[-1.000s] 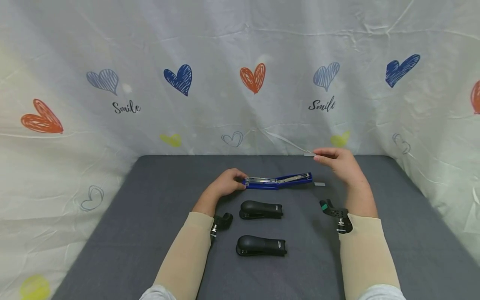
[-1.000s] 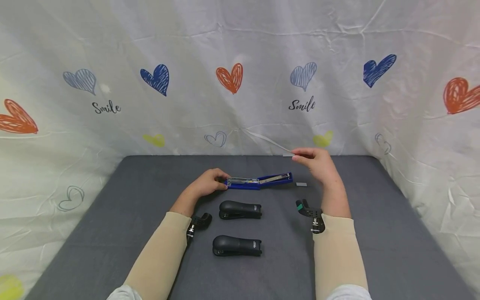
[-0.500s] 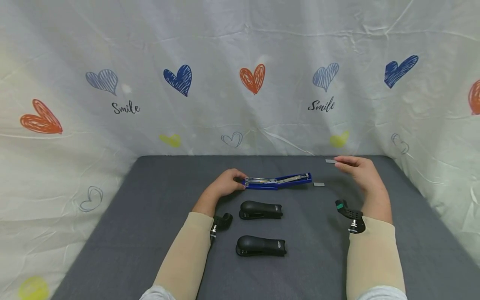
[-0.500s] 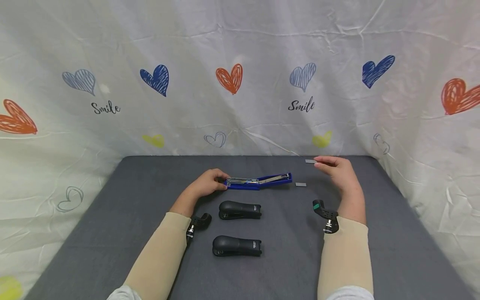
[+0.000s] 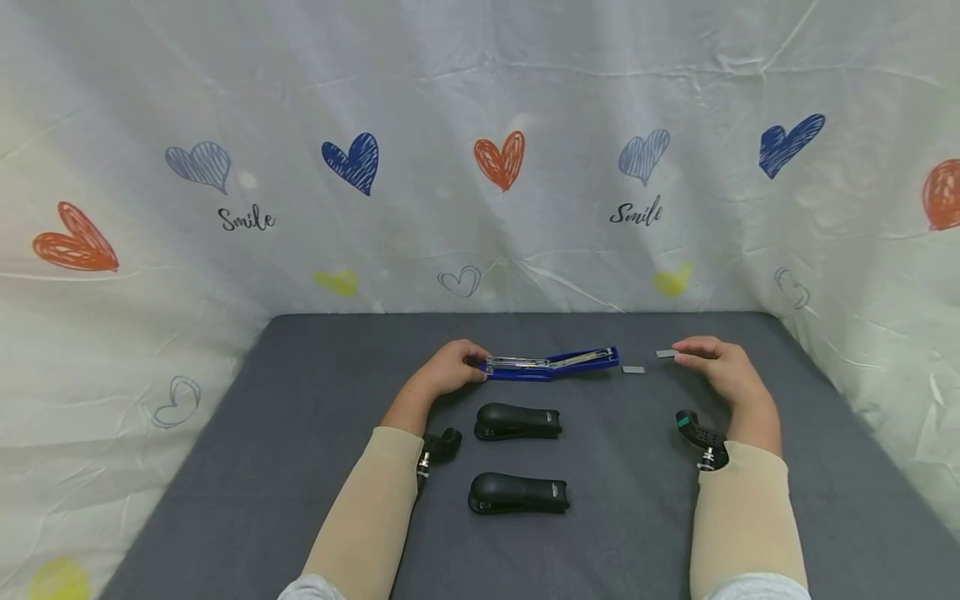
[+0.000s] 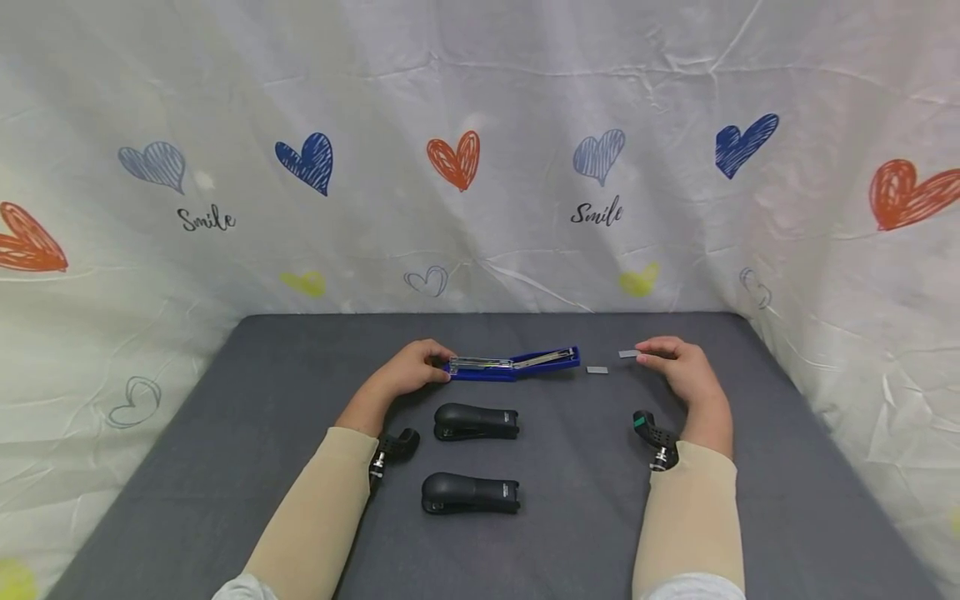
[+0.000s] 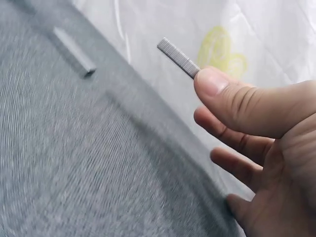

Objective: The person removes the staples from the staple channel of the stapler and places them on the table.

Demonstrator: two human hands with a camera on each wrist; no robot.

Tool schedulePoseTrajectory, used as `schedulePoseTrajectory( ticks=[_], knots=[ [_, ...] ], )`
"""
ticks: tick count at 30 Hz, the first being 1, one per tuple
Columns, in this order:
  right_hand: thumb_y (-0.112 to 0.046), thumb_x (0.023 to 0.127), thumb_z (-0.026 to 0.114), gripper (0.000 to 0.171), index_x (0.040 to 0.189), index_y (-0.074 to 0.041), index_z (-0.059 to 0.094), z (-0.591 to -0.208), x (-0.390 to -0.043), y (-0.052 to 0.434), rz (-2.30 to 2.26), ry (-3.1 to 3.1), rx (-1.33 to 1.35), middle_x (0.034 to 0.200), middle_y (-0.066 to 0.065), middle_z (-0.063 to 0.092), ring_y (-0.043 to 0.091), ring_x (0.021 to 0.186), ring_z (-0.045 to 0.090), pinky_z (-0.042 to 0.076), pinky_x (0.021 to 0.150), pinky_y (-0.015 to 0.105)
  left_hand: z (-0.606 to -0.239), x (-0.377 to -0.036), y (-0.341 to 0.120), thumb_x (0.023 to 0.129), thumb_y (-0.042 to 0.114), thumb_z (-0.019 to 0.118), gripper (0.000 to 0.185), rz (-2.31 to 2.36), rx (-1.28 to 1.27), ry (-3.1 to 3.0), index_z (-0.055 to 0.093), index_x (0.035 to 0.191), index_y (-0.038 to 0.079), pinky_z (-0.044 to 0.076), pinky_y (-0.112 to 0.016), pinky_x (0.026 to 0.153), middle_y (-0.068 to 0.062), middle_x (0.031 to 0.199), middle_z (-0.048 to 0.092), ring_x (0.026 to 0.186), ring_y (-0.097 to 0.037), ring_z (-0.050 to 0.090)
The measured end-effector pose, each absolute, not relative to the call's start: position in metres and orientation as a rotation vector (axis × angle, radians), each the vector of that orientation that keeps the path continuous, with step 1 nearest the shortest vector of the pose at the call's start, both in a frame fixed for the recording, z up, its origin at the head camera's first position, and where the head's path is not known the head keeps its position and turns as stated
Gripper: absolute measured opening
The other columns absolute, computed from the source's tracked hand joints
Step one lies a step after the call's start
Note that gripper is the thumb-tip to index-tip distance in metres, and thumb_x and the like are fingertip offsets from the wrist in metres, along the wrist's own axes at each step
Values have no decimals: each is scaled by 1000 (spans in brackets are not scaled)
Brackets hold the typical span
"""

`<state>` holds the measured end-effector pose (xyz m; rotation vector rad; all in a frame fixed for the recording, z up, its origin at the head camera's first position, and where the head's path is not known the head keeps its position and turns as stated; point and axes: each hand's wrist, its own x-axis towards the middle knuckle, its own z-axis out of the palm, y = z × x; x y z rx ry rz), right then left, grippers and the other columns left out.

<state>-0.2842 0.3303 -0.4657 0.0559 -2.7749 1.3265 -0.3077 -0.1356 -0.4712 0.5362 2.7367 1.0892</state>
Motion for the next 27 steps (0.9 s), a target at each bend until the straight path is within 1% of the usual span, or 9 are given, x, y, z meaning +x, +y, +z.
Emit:
schedulePoseTrajectory(
  ticks=[3, 6, 8, 10, 17, 21, 24, 27],
  knots=[
    [-29, 99, 71, 43, 126, 5, 68, -471, -285, 332, 1305, -2803, 86, 145, 28, 48, 48, 138, 36, 25, 111, 66, -472, -307, -136, 90, 8, 76, 36, 1084, 534, 2743, 72, 125, 2, 44, -48, 105, -13, 125, 66, 121, -32, 58],
    [-29, 100, 70, 41, 123, 5, 70, -473, -286, 334, 1237, -2864, 81, 154, 30, 37, 54, 145, 23, 4, 114, 71, -472, -308, -137, 90, 8, 76, 36, 1088, 528, 2745, 72, 126, 2, 43, -48, 106, -14, 126, 66, 122, -32, 58],
    [-28, 99, 71, 40, 121, 5, 71, -474, -286, 335, 1179, -2905, 72, 158, 30, 30, 56, 147, 15, -9, 111, 73, -472, -308, -137, 90, 8, 77, 36, 1090, 519, 2743, 72, 126, 2, 42, -48, 107, -14, 126, 65, 123, -32, 58],
    [-26, 99, 71, 37, 119, 5, 72, -474, -286, 336, 1127, -2928, 78, 160, 32, 27, 57, 147, 12, -18, 107, 73, -472, -308, -137, 90, 8, 77, 36, 1093, 512, 2739, 72, 126, 2, 42, -48, 107, -14, 127, 65, 123, -33, 57],
    [-21, 96, 74, 35, 119, 5, 72, -475, -284, 334, 1086, -2946, 68, 160, 32, 24, 57, 147, 11, -15, 109, 73, -473, -309, -137, 91, 8, 76, 36, 1095, 509, 2731, 72, 126, 3, 42, -49, 108, -14, 128, 64, 126, -33, 56],
    [-23, 96, 74, 38, 122, 5, 70, -472, -283, 334, 1097, -2968, 63, 160, 33, 23, 57, 147, 10, -12, 110, 73, -473, -308, -136, 91, 8, 76, 36, 1094, 509, 2733, 72, 126, 3, 42, -49, 108, -14, 129, 64, 127, -33, 56],
    [-28, 98, 72, 46, 129, 5, 66, -468, -285, 332, 1106, -3002, 44, 161, 32, 23, 56, 147, 11, -1, 113, 73, -473, -308, -136, 90, 8, 77, 36, 1101, 508, 2737, 72, 126, 3, 42, -49, 107, -13, 128, 65, 125, -33, 56],
    [-32, 100, 69, 51, 136, 3, 61, -458, -286, 327, 1110, -3015, 59, 160, 30, 27, 55, 147, 17, 14, 113, 71, -473, -308, -136, 90, 8, 77, 35, 1102, 505, 2737, 72, 125, 3, 43, -49, 106, -13, 127, 65, 124, -33, 57]
  ],
)
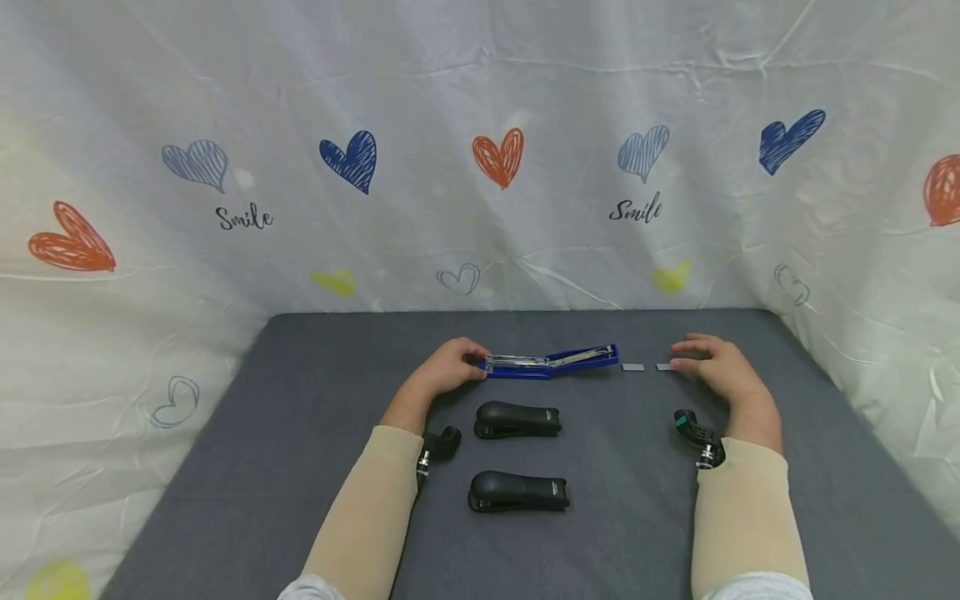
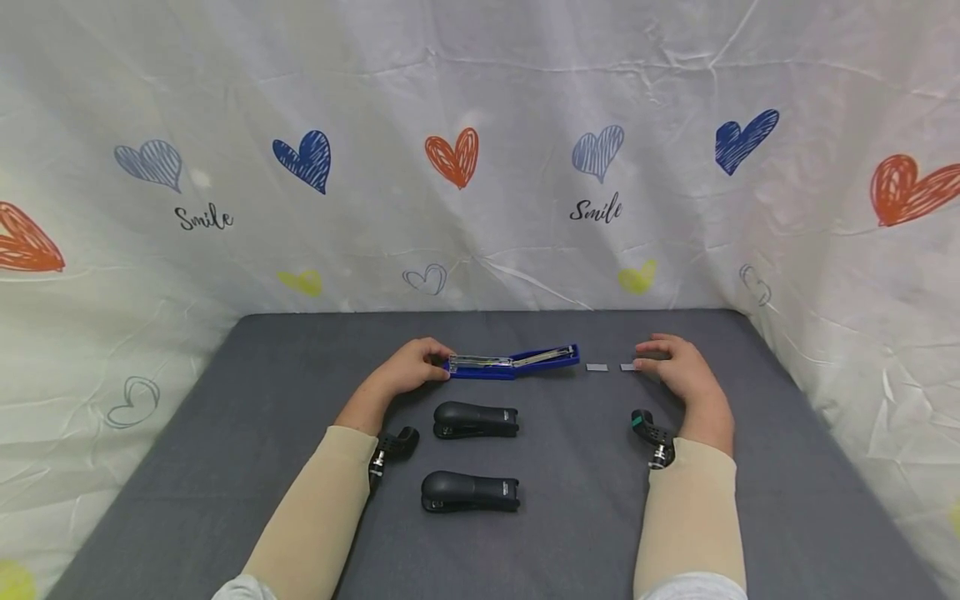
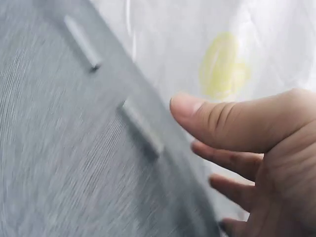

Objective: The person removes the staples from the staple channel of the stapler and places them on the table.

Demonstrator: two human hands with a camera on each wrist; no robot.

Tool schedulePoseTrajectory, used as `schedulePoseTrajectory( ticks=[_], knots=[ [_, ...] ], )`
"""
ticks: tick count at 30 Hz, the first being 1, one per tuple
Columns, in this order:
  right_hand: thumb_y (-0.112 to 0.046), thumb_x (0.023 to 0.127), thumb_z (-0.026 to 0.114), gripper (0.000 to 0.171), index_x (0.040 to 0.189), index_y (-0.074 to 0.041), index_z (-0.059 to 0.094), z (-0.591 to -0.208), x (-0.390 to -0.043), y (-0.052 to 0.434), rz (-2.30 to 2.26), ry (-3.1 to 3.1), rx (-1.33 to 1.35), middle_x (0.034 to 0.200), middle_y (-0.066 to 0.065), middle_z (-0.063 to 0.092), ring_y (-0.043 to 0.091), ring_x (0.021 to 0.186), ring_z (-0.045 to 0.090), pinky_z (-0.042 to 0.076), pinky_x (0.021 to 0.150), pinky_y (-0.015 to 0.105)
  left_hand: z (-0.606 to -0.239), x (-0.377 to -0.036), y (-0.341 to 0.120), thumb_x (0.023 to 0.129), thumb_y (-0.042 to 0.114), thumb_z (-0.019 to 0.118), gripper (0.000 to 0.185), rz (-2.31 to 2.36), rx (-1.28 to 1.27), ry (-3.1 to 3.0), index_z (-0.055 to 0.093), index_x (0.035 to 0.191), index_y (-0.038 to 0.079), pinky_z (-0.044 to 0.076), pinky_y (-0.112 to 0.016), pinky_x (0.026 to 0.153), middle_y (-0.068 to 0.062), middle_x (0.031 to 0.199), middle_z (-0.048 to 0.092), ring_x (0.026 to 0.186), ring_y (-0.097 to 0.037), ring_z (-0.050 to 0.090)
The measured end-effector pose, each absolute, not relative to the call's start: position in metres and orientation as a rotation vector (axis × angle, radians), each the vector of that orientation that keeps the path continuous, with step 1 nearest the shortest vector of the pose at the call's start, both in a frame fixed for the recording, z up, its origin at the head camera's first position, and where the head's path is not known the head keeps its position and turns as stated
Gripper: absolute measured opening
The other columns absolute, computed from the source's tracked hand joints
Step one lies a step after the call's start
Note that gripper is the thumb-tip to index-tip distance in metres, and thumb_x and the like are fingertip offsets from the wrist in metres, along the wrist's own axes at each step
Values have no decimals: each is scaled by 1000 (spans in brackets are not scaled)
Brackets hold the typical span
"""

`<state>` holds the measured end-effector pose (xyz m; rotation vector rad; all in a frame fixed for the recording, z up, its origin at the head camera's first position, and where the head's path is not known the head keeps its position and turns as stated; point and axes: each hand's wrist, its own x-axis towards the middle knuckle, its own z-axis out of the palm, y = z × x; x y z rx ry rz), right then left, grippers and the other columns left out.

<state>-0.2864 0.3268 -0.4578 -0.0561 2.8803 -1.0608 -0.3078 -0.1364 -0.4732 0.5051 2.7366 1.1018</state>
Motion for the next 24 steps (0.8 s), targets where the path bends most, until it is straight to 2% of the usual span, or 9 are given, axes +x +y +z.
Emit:
schedulePoseTrajectory(
  ticks=[4, 10, 13, 16, 19, 22, 24],
  knots=[
    [-33, 102, 65, 51, 140, 0, 58, -434, -281, 314, -1066, 2897, -131, 156, 29, 36, 54, 144, 26, 24, 110, 70, -472, -307, -135, 91, 9, 77, 36, 1095, 515, 2731, 72, 126, 4, 42, -49, 107, -13, 127, 65, 124, -32, 57],
    [-38, 103, 63, 51, 141, -5, 59, -398, -269, 283, -1098, 2918, -248, 154, 24, 42, 48, 144, 32, 28, 110, 68, -470, -304, -139, 92, 9, 75, 39, 1093, 546, 2714, 69, 130, 2, 41, -49, 107, -15, 129, 63, 125, -33, 56],
    [-41, 104, 61, 51, 140, -6, 61, -387, -254, 263, -1163, 2934, -301, 151, 21, 47, 44, 141, 38, 31, 110, 65, -464, -294, -142, 95, 11, 72, 46, 1080, 525, 2698, 63, 139, 2, 42, -50, 106, -17, 132, 61, 126, -34, 55],
    [-39, 104, 62, 47, 138, -7, 63, -382, -238, 239, -1241, 2931, -359, 141, 17, 56, 40, 130, 51, 41, 104, 60, -455, -279, -148, 97, 12, 70, 55, 1057, 486, 2691, 52, 148, 3, 44, -50, 103, -17, 131, 60, 122, -33, 56],
    [-32, 104, 64, 38, 134, -8, 67, -381, -223, 210, -1282, 2916, -455, 128, 11, 64, 31, 114, 61, 48, 95, 53, -445, -261, -154, 97, 9, 68, 59, 1042, 507, 2632, 46, 152, 2, 49, -48, 92, -16, 125, 60, 110, -31, 59],
    [-25, 103, 67, 30, 128, -9, 70, -381, -212, 177, -1253, 2896, -591, 113, 5, 67, 23, 100, 62, 51, 87, 46, -440, -242, -159, 96, 6, 66, 57, 1049, 576, 2515, 48, 150, 1, 51, -42, 80, -11, 121, 61, 98, -26, 59],
    [-24, 101, 68, 29, 126, -9, 72, -381, -204, 154, -1206, 2868, -681, 105, 1, 67, 18, 91, 60, 51, 81, 41, -440, -230, -159, 96, 8, 68, 55, 1066, 621, 2454, 52, 147, 1, 51, -39, 75, -9, 119, 62, 96, -22, 59]
  ],
)
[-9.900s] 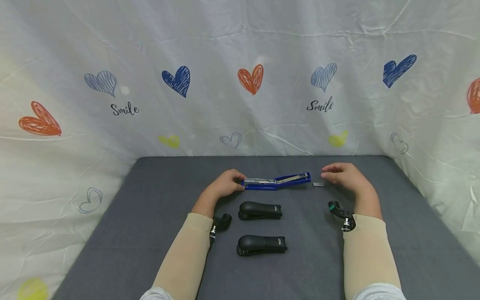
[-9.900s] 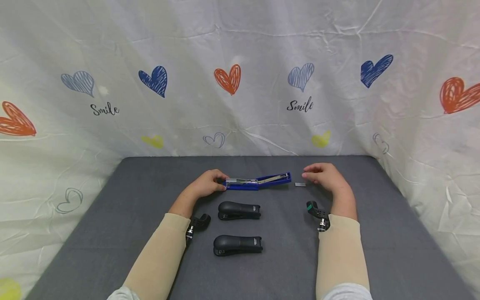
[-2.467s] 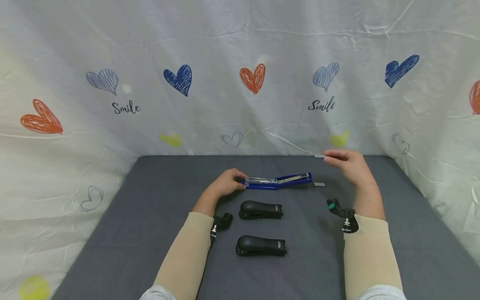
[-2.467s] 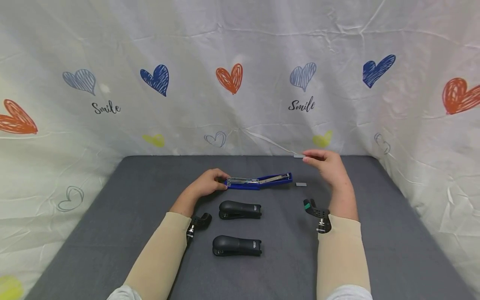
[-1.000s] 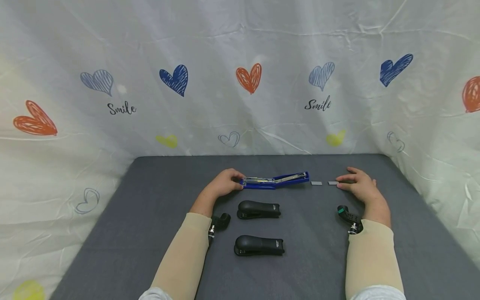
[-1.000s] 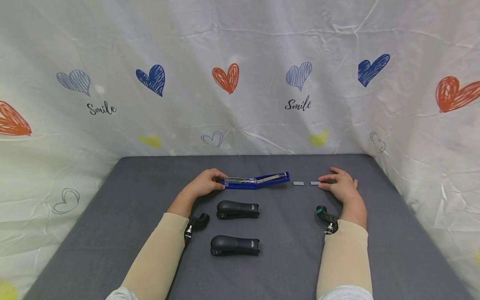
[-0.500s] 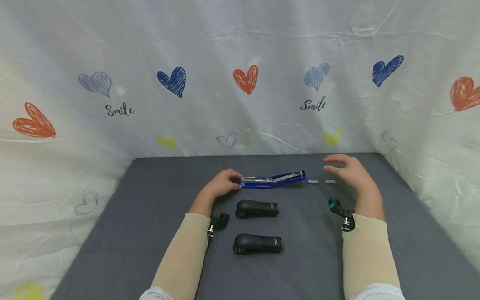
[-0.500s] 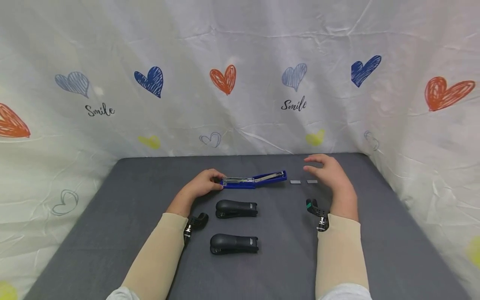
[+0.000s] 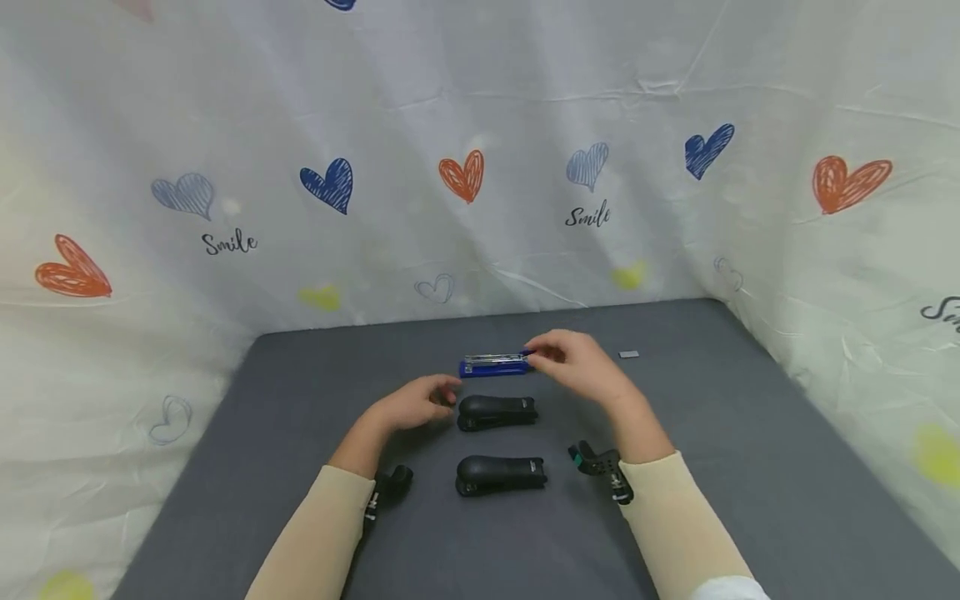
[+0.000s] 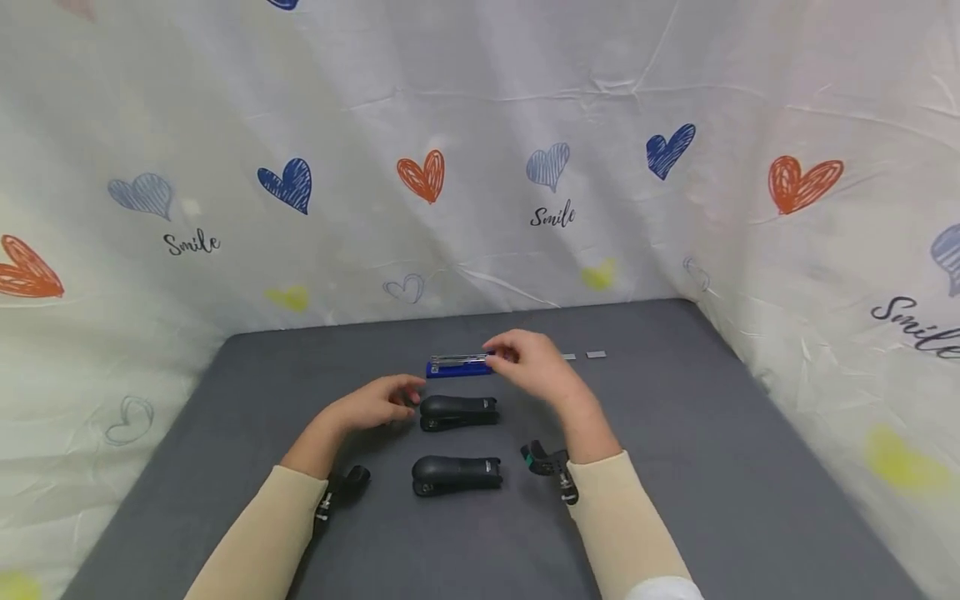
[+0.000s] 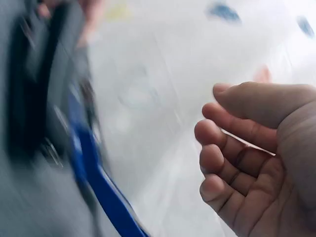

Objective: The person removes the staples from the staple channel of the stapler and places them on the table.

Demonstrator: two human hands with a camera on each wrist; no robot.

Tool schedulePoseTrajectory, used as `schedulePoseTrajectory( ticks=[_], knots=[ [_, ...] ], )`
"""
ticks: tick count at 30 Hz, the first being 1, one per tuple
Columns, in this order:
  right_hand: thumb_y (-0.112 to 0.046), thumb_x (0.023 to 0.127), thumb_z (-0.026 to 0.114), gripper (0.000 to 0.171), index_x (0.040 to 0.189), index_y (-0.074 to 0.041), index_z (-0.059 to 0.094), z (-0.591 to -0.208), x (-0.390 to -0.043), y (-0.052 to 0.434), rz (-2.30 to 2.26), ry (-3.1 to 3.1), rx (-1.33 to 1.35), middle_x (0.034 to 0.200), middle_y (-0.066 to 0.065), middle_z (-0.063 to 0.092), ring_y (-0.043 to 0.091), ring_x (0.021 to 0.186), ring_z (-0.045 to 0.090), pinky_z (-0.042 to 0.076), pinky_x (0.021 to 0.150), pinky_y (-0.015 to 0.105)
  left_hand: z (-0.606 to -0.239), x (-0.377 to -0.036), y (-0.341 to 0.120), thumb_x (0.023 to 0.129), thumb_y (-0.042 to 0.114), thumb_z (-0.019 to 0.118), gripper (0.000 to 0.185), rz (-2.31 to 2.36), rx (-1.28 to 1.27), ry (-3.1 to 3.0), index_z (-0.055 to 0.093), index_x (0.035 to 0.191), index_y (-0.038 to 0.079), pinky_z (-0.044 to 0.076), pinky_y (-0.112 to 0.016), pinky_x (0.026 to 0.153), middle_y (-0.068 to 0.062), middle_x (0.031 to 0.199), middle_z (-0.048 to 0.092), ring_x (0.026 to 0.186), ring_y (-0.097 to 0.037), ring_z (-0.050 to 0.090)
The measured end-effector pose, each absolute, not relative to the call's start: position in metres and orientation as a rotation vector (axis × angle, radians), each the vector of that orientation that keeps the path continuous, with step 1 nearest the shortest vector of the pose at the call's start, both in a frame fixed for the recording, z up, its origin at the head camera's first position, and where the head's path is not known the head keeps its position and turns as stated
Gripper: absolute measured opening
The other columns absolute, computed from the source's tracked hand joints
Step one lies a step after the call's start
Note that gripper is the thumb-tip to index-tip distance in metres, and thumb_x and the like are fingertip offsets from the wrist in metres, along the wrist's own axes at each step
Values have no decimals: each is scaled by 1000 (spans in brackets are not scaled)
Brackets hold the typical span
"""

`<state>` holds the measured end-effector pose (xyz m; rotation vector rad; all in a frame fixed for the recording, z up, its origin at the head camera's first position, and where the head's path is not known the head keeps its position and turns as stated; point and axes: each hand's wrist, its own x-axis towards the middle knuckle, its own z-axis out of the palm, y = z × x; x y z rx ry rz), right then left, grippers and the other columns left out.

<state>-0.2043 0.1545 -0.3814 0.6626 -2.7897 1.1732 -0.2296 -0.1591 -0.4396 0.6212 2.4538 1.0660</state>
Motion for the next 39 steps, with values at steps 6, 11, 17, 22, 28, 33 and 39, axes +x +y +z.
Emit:
schedulePoseTrajectory(
  ticks=[6, 11, 17, 22, 28, 33, 39],
  knots=[
    [-25, 99, 71, 34, 129, -7, 70, -401, -196, 90, 984, -2952, 1103, 88, -4, 59, 10, 70, 52, 45, 65, 28, -462, -210, -161, 92, 21, 79, 33, 1060, 714, 2521, 72, 121, 8, 50, -37, 73, -2, 105, 63, 89, -18, 57],
    [-24, 98, 72, 24, 119, -12, 72, -417, -193, 67, 878, -3023, 1182, 74, -2, 54, 10, 60, 46, 38, 58, 26, -470, -201, -156, 89, 18, 82, 18, 1046, 642, 2649, 74, 104, 13, 45, -39, 75, 1, 94, 59, 82, -17, 53],
    [-23, 97, 74, 14, 106, -12, 75, -426, -192, 63, 760, -2929, 1133, 77, -7, 62, 6, 62, 50, 43, 62, 26, -465, -197, -147, 89, 18, 81, 13, 945, 654, 2705, 73, 98, 16, 43, -38, 72, 1, 89, 57, 77, -17, 52],
    [-25, 97, 75, 20, 113, -14, 76, -425, -199, 72, 830, -2908, 1073, 58, -6, 49, 6, 51, 39, 36, 55, 25, -459, -202, -142, 90, 18, 80, 12, 907, 698, 2725, 71, 97, 14, 42, -39, 71, 0, 88, 56, 76, -18, 51],
    [-28, 97, 74, 35, 127, -10, 71, -411, -204, 95, 1057, -2887, 964, 58, -6, 45, 8, 49, 38, 41, 59, 27, -456, -207, -139, 94, 19, 77, 24, 816, 719, 2759, 72, 115, 9, 47, -42, 78, -1, 97, 59, 84, -17, 55],
    [-27, 96, 75, 44, 133, -5, 67, -399, -204, 114, 1137, -2876, 872, 64, -5, 53, 9, 51, 42, 47, 66, 32, -452, -205, -136, 96, 21, 75, 35, 700, 743, 2802, 69, 127, 8, 49, -44, 82, -1, 101, 60, 89, -18, 58],
    [-27, 95, 76, 42, 129, -3, 67, -393, -200, 132, 1139, -2920, 746, 69, -4, 57, 11, 55, 48, 51, 80, 36, -453, -202, -133, 97, 22, 73, 34, 619, 764, 2811, 68, 128, 9, 49, -44, 81, -1, 101, 59, 89, -18, 57]
  ],
)
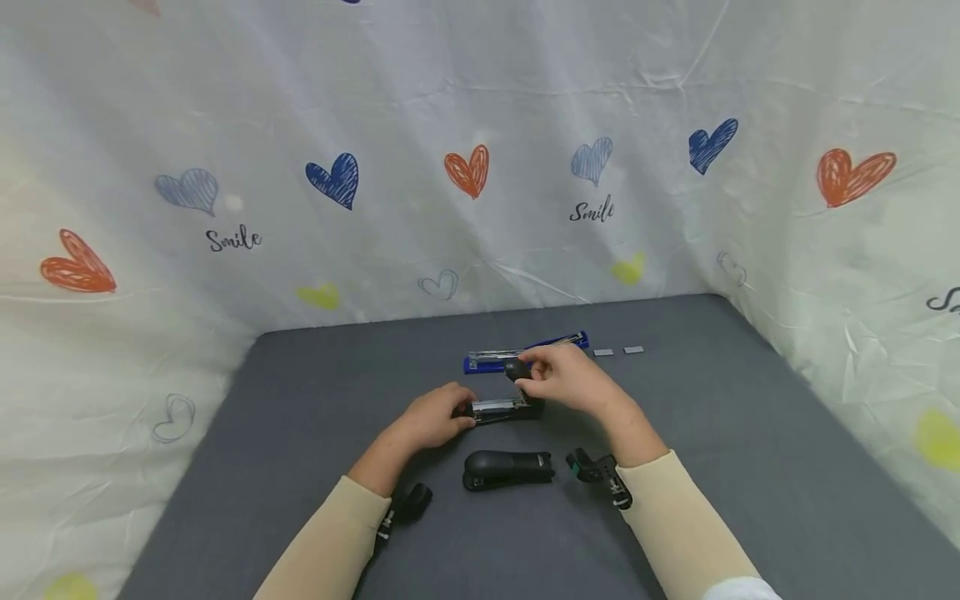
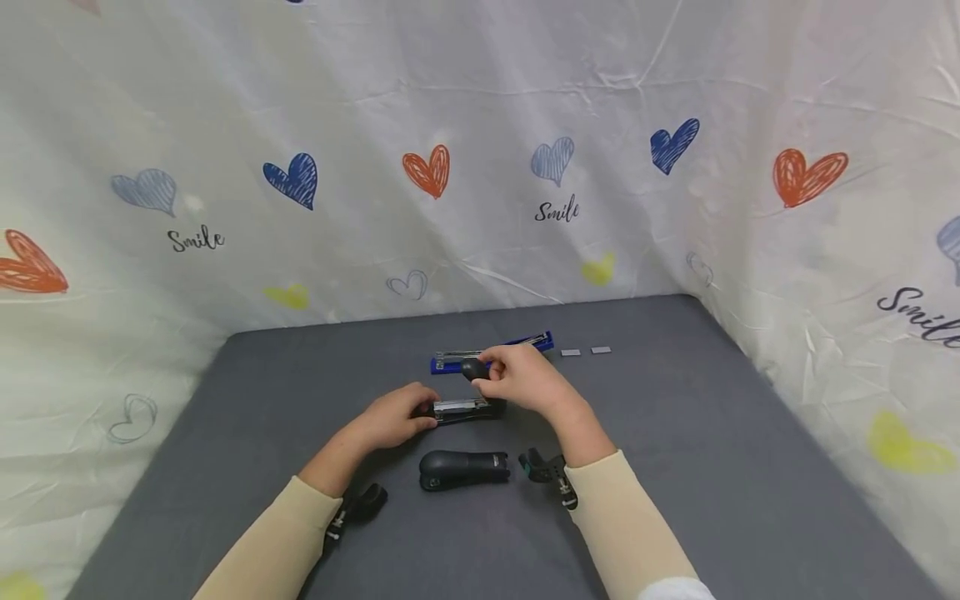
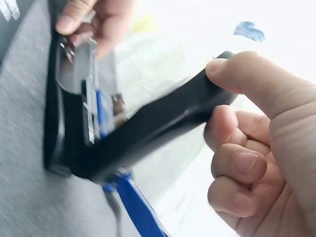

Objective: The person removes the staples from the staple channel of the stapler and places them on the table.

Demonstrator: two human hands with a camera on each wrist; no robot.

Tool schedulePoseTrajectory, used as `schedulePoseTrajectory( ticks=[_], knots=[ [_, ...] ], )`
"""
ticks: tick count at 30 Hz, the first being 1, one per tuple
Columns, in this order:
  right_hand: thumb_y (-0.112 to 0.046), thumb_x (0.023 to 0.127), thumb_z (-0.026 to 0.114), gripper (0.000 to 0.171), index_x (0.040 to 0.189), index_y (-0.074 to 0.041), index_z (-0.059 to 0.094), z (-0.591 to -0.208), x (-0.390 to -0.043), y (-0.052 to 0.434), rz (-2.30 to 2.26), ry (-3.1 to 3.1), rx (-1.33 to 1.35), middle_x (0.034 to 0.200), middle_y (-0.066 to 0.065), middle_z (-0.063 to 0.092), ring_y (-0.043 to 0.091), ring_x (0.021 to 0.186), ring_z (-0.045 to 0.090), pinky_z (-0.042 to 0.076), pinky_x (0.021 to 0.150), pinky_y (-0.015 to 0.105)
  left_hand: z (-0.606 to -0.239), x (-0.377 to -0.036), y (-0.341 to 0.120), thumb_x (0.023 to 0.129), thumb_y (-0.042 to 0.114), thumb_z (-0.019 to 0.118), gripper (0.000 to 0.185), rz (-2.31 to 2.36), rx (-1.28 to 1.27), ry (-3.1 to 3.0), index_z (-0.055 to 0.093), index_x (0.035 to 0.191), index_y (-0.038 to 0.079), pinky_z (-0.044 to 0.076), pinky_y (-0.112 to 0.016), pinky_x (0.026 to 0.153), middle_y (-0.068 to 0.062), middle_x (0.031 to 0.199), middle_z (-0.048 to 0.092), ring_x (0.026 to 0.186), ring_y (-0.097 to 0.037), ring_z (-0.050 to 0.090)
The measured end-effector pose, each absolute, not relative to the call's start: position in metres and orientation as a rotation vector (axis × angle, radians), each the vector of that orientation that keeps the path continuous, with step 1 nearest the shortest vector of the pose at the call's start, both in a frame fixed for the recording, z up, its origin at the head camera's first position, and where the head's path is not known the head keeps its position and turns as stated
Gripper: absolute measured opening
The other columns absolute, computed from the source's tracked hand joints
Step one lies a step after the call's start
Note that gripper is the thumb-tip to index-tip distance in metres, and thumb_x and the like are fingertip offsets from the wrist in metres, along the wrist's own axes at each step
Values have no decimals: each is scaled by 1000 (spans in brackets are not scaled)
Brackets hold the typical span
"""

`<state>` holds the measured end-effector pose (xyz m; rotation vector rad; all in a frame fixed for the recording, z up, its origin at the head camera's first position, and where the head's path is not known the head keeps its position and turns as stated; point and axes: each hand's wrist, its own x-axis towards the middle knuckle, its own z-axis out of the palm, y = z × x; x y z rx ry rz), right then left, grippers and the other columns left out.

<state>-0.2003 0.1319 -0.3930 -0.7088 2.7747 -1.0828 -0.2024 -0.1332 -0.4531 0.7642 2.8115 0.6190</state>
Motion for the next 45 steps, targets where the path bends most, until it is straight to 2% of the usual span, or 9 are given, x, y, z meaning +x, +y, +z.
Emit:
schedulePoseTrajectory(
  ticks=[9, 16, 22, 25, 31, 37, 39, 42, 45],
  knots=[
    [-25, 91, 75, 39, 123, -5, 65, -384, -198, 156, -1087, 2772, -546, 80, 0, 62, 18, 71, 57, 47, 73, 39, -453, -200, -132, 98, 20, 72, 35, 637, 767, 2818, 67, 130, 7, 49, -43, 84, -2, 102, 60, 91, -19, 57],
    [-24, 92, 73, 52, 135, 0, 59, -377, -197, 176, -1030, 2745, -461, 93, 4, 62, 21, 84, 56, 46, 77, 39, -453, -199, -132, 98, 19, 72, 34, 655, 764, 2830, 67, 130, 7, 49, -43, 83, -3, 101, 59, 89, -19, 56],
    [-22, 90, 71, 56, 136, 7, 57, -377, -200, 198, -958, 2766, -379, 102, 10, 62, 23, 87, 56, 48, 78, 40, -457, -198, -129, 99, 21, 71, 35, 658, 749, 2873, 67, 131, 8, 48, -42, 79, -2, 100, 58, 86, -18, 56],
    [-22, 90, 70, 57, 136, 9, 57, -378, -201, 206, -928, 2734, -356, 107, 14, 64, 26, 90, 57, 50, 80, 44, -459, -199, -128, 98, 22, 72, 36, 657, 733, 2893, 67, 132, 9, 48, -40, 76, -1, 98, 57, 83, -17, 54],
    [-19, 90, 71, 57, 136, 13, 56, -382, -199, 215, -843, 2681, -282, 127, 26, 62, 36, 109, 61, 49, 93, 55, -462, -201, -128, 98, 23, 72, 37, 693, 693, 2894, 68, 132, 10, 48, -40, 75, 0, 98, 58, 83, -16, 54],
    [-16, 90, 72, 49, 131, 9, 63, -383, -199, 212, -832, 2671, -276, 110, 15, 66, 28, 94, 57, 49, 86, 50, -461, -201, -127, 97, 22, 73, 38, 727, 654, 2875, 68, 133, 10, 48, -41, 76, -2, 99, 59, 85, -17, 56],
    [-17, 91, 73, 48, 131, 7, 63, -381, -199, 211, -838, 2664, -295, 110, 14, 67, 27, 95, 57, 48, 87, 50, -460, -202, -126, 97, 21, 73, 37, 744, 641, 2871, 69, 132, 10, 49, -41, 77, -2, 99, 60, 86, -18, 56],
    [-22, 93, 74, 53, 137, 5, 60, -377, -198, 210, -829, 2663, -316, 124, 20, 65, 32, 108, 60, 48, 94, 54, -460, -203, -126, 97, 21, 74, 37, 755, 628, 2869, 69, 132, 10, 49, -41, 78, -2, 100, 60, 87, -18, 57],
    [-27, 95, 73, 59, 142, 4, 56, -373, -195, 209, -832, 2679, -318, 138, 26, 57, 41, 124, 56, 46, 99, 58, -460, -203, -126, 96, 21, 74, 37, 751, 621, 2865, 69, 132, 11, 49, -41, 78, -3, 100, 60, 88, -18, 57]
  ],
)
